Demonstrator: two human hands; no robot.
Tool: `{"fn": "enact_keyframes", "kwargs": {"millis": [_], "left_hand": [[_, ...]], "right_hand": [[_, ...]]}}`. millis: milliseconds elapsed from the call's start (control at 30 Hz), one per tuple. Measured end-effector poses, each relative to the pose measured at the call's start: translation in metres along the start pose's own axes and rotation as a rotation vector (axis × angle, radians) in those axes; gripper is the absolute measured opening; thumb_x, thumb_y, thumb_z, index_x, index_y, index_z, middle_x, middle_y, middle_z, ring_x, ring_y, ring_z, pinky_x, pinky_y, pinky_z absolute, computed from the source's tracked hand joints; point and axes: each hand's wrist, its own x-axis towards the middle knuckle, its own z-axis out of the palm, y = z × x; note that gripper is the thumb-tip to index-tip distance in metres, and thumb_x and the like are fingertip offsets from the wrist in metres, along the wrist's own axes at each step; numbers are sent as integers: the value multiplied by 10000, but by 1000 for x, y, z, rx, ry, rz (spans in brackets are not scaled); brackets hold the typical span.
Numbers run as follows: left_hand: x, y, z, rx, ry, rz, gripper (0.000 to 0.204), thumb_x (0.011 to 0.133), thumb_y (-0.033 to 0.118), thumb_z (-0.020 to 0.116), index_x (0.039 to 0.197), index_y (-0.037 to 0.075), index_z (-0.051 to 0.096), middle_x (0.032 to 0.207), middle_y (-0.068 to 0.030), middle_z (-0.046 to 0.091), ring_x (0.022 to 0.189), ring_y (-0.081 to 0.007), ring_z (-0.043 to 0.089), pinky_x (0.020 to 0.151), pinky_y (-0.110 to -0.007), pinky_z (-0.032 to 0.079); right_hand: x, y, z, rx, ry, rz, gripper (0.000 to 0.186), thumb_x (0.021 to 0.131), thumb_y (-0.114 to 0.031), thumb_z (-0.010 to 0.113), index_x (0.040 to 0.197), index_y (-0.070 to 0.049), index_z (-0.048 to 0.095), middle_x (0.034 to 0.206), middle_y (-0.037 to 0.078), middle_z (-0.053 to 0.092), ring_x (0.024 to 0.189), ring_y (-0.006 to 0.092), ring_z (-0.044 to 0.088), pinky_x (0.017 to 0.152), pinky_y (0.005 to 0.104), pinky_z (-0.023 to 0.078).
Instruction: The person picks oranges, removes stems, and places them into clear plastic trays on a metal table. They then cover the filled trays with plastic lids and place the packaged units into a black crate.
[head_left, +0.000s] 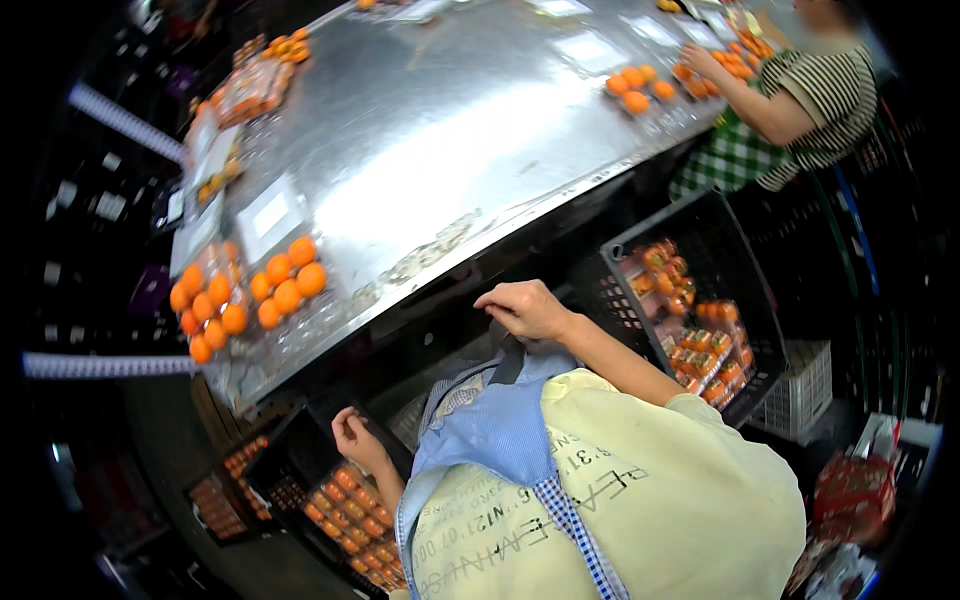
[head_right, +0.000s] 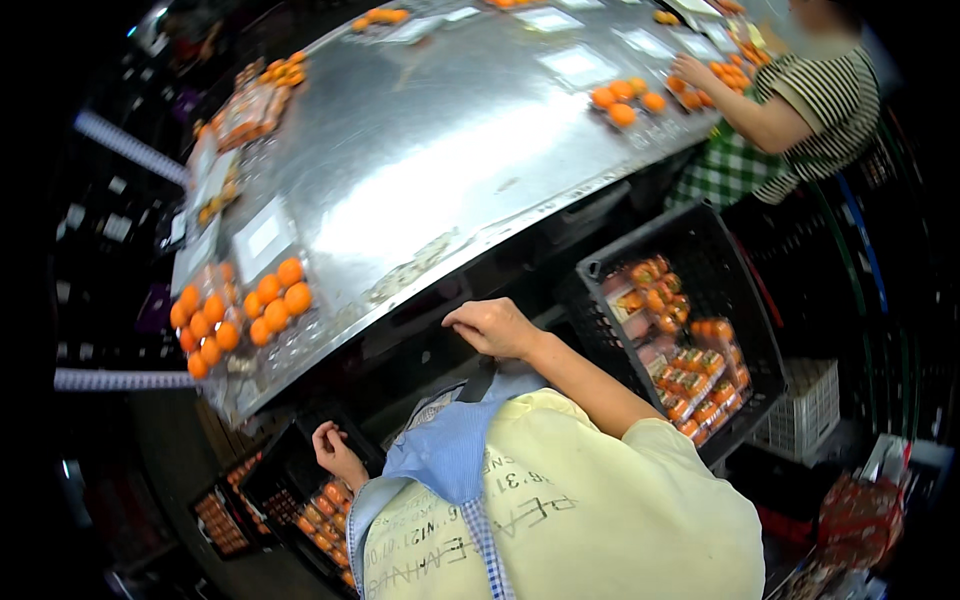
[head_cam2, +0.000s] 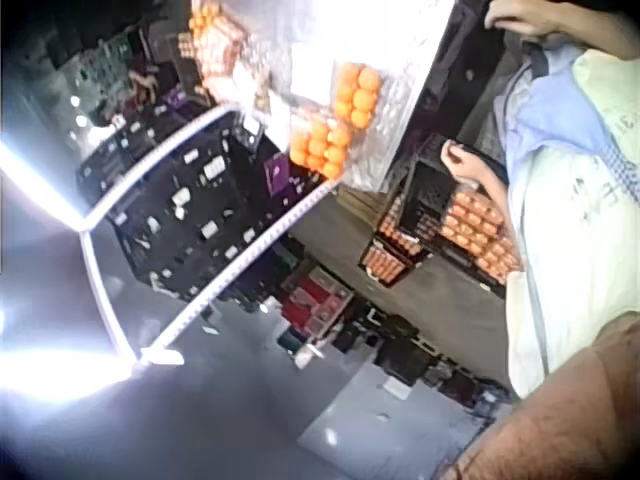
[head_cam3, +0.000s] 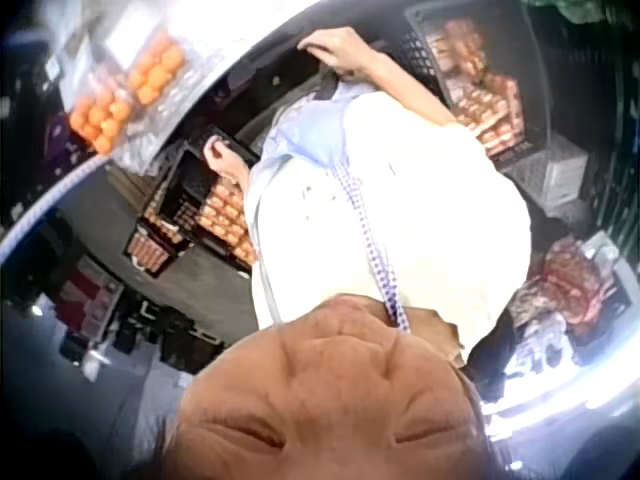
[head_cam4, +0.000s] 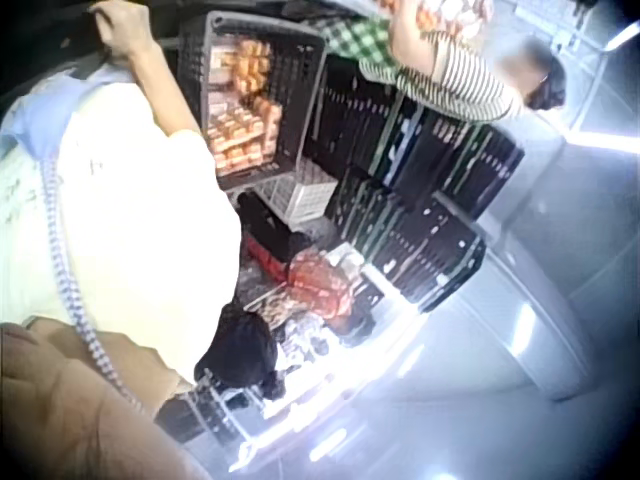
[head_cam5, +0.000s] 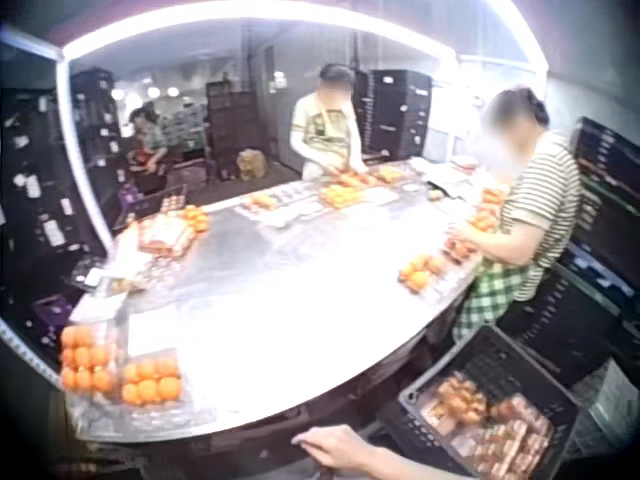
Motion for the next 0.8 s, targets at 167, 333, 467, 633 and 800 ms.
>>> {"fn": "enact_keyframes", "kwargs": {"millis": [167, 333, 467, 633, 800], "left_hand": [[0, 32, 114, -53, -303, 29, 88, 903, 5, 515, 909, -3, 603, 816, -40, 593, 658, -76, 527, 616, -199, 428], [-20, 48, 186, -77, -519, 16, 103, 901, -21, 508, 910, -1, 608, 809, -27, 593, 647, -63, 531, 603, -188, 422], [-24, 59, 211, -12, -600, 8, 103, 902, -14, 510, 913, 5, 610, 803, -19, 590, 638, -61, 533, 599, -186, 420], [-22, 72, 228, 39, -669, -34, 97, 907, 15, 518, 912, -5, 612, 808, -23, 585, 662, -74, 534, 618, -198, 427], [-22, 73, 239, 45, -736, -62, 92, 903, 17, 522, 919, -5, 610, 809, -19, 585, 664, -71, 533, 613, -199, 429]], "right_hand": [[-48, 44, -92, -31, 382, 296, 120, 812, -36, 615, 923, -35, 661, 767, 99, 656, 667, 191, 645, 608, 282, 505], [-158, 119, -141, 98, 947, 776, 257, 821, -106, 649, 1059, -22, 608, 907, 133, 646, 856, 199, 633, 737, 288, 492], [-228, 167, -148, -837, 387, 974, 562, 706, -204, 731, 1199, -44, 517, 1116, 159, 543, 1037, 303, 545, 892, 394, 427], [-250, 210, -139, -794, 159, 1203, 771, 653, -216, 765, 1327, -117, 403, 1182, 172, 450, 1037, 373, 539, 877, 462, 442], [-247, 213, -148, -796, 225, 1154, 580, 697, -273, 719, 1229, -171, 513, 1165, 178, 489, 941, 376, 595, 796, 461, 495]]}}
